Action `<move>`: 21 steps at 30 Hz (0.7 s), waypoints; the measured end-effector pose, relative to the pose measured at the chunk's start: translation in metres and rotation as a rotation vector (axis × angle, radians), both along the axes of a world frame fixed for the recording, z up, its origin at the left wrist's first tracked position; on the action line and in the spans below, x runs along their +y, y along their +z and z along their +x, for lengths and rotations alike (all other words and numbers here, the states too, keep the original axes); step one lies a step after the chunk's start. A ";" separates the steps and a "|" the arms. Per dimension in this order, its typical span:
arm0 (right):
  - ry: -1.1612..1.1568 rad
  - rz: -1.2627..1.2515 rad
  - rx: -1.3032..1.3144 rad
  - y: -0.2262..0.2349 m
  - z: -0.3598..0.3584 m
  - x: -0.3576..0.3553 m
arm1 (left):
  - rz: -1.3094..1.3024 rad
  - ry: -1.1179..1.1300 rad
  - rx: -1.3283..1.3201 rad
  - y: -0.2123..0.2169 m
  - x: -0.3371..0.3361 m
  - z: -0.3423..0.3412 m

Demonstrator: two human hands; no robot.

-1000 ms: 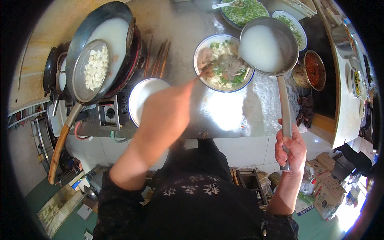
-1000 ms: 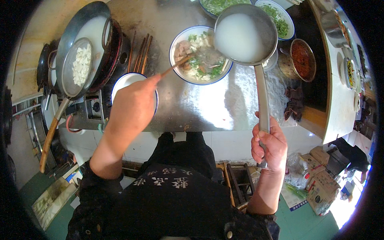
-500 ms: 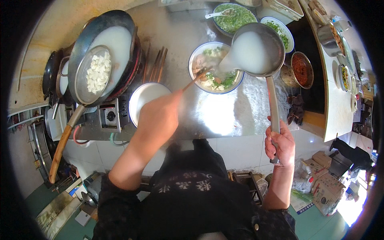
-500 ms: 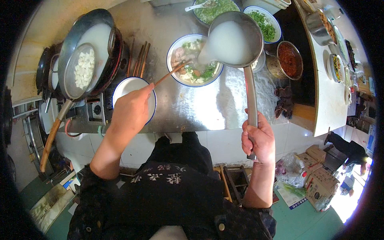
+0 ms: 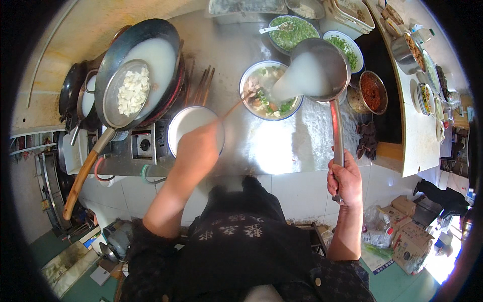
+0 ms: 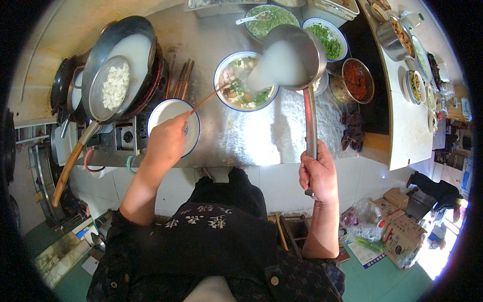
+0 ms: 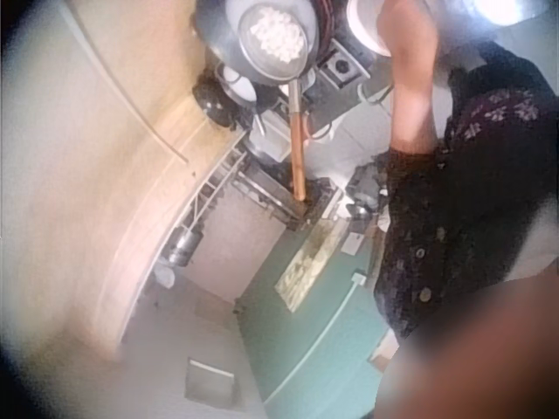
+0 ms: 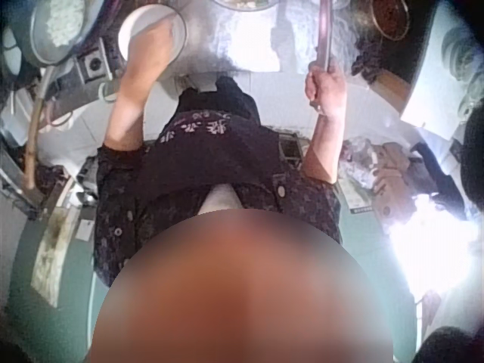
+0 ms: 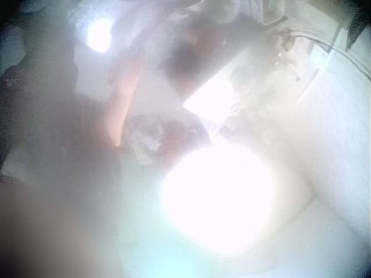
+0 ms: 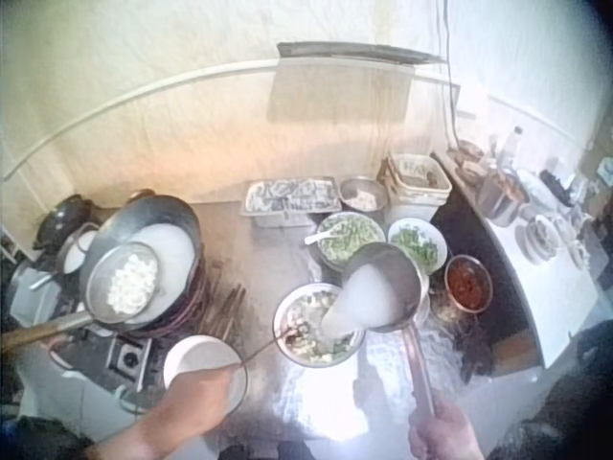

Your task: The person assembles bowls of soup in a commercial kitchen. They scoop broth and ingredients from pots and containers, add chopped greens and seasonings, and place finished bowls on a counter. The process is repeated for multiple bowls.

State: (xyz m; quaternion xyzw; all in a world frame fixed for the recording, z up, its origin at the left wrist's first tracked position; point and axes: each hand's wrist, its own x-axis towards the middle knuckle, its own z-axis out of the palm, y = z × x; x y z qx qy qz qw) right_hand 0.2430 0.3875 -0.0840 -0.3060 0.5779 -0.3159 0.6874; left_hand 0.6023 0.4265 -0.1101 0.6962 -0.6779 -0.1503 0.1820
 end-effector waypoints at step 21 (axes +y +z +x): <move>-0.155 0.065 -0.664 0.003 -0.026 0.013 | -0.351 0.196 0.253 -0.002 0.024 0.017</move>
